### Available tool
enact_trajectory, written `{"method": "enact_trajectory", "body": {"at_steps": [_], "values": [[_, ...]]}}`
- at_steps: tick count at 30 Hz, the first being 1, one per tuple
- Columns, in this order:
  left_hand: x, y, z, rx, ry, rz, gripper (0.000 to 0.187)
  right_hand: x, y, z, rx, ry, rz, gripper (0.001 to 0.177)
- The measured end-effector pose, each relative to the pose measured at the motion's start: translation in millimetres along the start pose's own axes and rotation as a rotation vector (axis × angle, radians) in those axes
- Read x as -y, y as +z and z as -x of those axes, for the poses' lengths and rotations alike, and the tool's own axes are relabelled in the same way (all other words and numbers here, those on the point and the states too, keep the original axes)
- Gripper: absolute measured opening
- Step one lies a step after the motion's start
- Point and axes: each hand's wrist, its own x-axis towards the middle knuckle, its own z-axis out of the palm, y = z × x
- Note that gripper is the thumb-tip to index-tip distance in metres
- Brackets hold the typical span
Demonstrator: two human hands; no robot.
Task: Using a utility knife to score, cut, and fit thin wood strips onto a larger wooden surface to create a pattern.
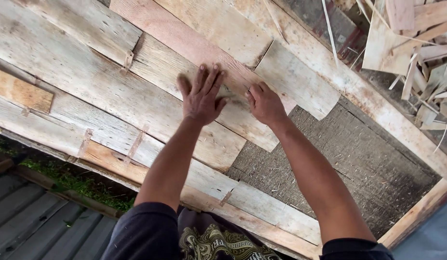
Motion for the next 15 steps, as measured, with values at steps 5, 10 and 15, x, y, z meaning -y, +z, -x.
{"method": "enact_trajectory", "body": {"at_steps": [5,10,15], "values": [[37,10,-14,-0.138,0.133,-0.029,0.084,-1,0,-2,-0.007,-0.001,0.018,0.02],[20,-16,-14,0.055,-0.01,0.018,0.067,-3,5,5,-0.016,-0.035,0.114,0.023],[20,-23,-15,0.077,-0.003,0.043,0.062,13,-14,-17,0.088,-0.129,0.16,0.019]]}}
